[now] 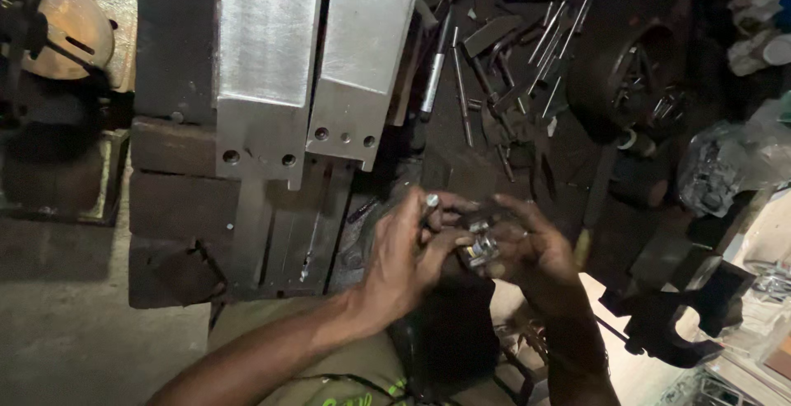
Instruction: The person secures a small metal piece in a bench vise and repeatedly strikes it with a hammer to shape it. They periodically remove the piece to inspect it before repositioning it in the vise for further hammering.
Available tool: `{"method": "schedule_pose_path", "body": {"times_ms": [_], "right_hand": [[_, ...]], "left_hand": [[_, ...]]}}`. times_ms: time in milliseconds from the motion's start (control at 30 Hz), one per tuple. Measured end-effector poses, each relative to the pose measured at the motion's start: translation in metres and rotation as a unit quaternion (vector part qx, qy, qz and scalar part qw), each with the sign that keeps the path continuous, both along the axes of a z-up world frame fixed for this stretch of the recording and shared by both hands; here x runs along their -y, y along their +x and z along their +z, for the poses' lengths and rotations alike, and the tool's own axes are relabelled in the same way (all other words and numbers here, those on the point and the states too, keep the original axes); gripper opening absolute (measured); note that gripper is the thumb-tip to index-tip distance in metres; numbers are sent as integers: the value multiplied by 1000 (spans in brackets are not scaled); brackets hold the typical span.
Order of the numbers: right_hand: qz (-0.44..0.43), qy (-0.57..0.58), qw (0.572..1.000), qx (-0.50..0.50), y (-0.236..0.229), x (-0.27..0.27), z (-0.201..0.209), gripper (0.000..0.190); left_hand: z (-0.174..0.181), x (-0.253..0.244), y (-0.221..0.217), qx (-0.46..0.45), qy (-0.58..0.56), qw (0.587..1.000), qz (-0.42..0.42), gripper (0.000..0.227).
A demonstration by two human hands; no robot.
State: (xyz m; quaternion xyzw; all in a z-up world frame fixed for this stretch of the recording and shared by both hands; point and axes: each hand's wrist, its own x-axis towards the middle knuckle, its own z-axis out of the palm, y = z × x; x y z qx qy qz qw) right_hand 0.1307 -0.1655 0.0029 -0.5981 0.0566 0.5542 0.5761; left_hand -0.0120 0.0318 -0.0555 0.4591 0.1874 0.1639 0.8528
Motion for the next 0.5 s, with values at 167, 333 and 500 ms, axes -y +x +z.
{"method": "schedule_pose_path", "body": {"times_ms": [167, 333, 500], "right_hand": [[109, -101, 976, 162, -15, -24, 8, 84], [14, -133, 974, 182, -22, -26, 6, 64], [68, -173, 946, 265, -23, -16, -7, 69]], "left_hand": [[-7, -4, 8, -102, 5, 988, -118, 26], [-8, -8, 1, 39, -50, 994, -89, 57], [-17, -9, -6, -10, -73, 988, -139, 34]]}}
